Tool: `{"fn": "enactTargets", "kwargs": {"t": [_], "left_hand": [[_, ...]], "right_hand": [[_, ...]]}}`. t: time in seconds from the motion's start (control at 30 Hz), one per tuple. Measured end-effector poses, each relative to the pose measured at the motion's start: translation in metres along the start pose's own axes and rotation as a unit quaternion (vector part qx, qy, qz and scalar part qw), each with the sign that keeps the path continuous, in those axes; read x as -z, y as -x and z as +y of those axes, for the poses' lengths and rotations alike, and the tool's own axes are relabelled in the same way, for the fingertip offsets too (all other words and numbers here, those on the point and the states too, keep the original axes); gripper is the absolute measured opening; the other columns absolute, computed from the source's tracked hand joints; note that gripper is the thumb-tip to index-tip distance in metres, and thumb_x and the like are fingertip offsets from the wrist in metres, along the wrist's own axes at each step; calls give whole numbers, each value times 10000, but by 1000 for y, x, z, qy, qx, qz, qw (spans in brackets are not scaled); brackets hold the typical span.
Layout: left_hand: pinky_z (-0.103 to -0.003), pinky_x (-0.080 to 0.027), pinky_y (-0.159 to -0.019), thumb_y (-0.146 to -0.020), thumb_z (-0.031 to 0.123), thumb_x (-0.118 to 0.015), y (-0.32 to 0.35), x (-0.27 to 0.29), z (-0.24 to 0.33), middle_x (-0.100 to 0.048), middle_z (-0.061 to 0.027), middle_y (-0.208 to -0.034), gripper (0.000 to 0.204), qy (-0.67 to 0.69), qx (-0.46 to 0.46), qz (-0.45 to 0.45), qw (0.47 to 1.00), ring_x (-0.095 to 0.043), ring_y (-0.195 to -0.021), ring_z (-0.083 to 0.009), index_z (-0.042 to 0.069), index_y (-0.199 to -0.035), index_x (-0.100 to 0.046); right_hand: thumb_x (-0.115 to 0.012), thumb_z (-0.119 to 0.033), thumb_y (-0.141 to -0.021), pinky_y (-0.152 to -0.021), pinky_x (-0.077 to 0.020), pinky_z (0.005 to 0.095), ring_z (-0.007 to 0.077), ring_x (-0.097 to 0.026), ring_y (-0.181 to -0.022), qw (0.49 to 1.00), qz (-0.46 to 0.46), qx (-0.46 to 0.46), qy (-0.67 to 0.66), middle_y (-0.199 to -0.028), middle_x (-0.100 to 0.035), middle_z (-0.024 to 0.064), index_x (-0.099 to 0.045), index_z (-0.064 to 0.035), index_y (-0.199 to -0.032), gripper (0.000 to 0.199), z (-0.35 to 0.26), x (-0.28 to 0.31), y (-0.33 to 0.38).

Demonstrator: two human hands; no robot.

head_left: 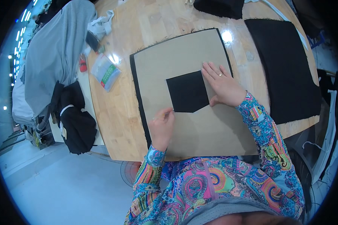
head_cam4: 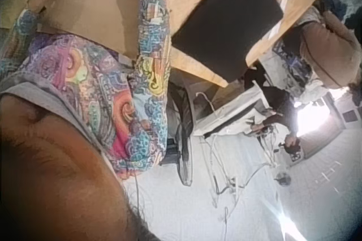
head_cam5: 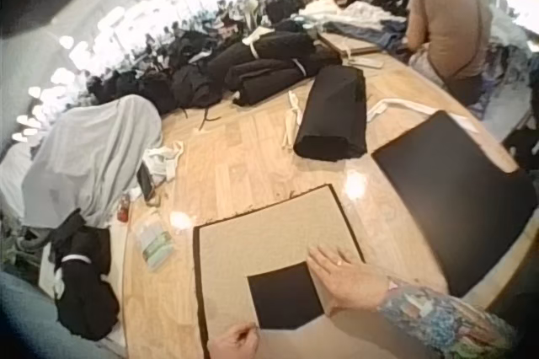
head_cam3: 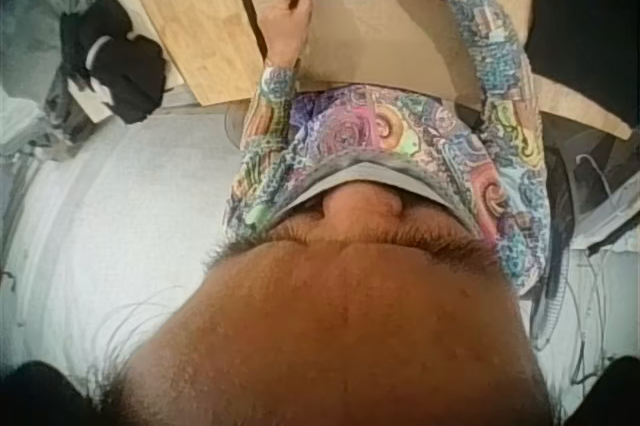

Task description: The person uses a cardboard template to mark shapes onto black fabric. They place the template on the fabric, trace the outline with a white marking tool, and then remove the template to reveal the marked shape. This process is repeated multiple times on different sections of the fabric.

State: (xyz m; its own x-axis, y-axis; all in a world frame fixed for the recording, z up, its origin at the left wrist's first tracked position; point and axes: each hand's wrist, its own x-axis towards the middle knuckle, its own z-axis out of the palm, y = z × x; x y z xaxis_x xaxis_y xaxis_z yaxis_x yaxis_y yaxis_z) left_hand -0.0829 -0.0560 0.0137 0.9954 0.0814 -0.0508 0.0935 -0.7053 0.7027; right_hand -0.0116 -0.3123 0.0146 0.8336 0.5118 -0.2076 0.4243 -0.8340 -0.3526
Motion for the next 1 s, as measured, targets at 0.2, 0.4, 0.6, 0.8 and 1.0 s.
{"fn": "enactTargets", "kwargs": {"t": [0.2, 0.4, 0.6, 0.8, 1.0], "left_hand": [[-313, -528, -657, -814, 87, -641, 4, 1, 1, -689, -139, -829, 110, -11, -20, -3, 1000, -686, -728, -255, 32, -897, -687], [-308, -533, -673, -818, 61, -649, 16, -5, 23, -684, -135, -873, 118, 65, -30, -43, 997, -683, -761, -242, 27, -927, -678], [-255, -534, -675, -842, 18, -632, 21, -20, 26, -678, -105, -863, 107, 79, -68, -70, 992, -660, -758, -143, -14, -936, -673], [-247, -521, -655, -840, 26, -644, 20, -23, 30, -678, -98, -840, 92, 64, -80, -69, 992, -655, -733, -136, -7, -918, -678], [-241, -516, -645, -838, 36, -648, 19, -24, 25, -686, -105, -846, 104, 59, -61, -65, 994, -658, -719, -126, -9, -926, -680]], "right_hand": [[-849, -334, -576, -1146, -180, 459, 298, -175, -1421, 1000, 1, 2, 0, -1518, -200, 184, -247, 44, -1421, 1105, 1, 0, 1], [-850, -333, -572, -1144, -190, 462, 298, -177, -1421, 1000, 9, 3, -1, -1516, -206, 180, -255, 44, -1416, 1099, 2, -3, 1], [-853, -337, -565, -1140, -202, 465, 300, -185, -1418, 1000, 15, 7, -1, -1515, -211, 178, -257, 41, -1416, 1106, 0, 1, 2], [-851, -341, -566, -1141, -198, 463, 296, -186, -1419, 1000, 10, 1, 0, -1516, -212, 175, -255, 40, -1418, 1108, 1, -1, 1], [-850, -338, -570, -1144, -188, 460, 293, -179, -1421, 1000, 11, 4, 4, -1517, -211, 173, -250, 41, -1420, 1107, 1, -2, 1]]}}
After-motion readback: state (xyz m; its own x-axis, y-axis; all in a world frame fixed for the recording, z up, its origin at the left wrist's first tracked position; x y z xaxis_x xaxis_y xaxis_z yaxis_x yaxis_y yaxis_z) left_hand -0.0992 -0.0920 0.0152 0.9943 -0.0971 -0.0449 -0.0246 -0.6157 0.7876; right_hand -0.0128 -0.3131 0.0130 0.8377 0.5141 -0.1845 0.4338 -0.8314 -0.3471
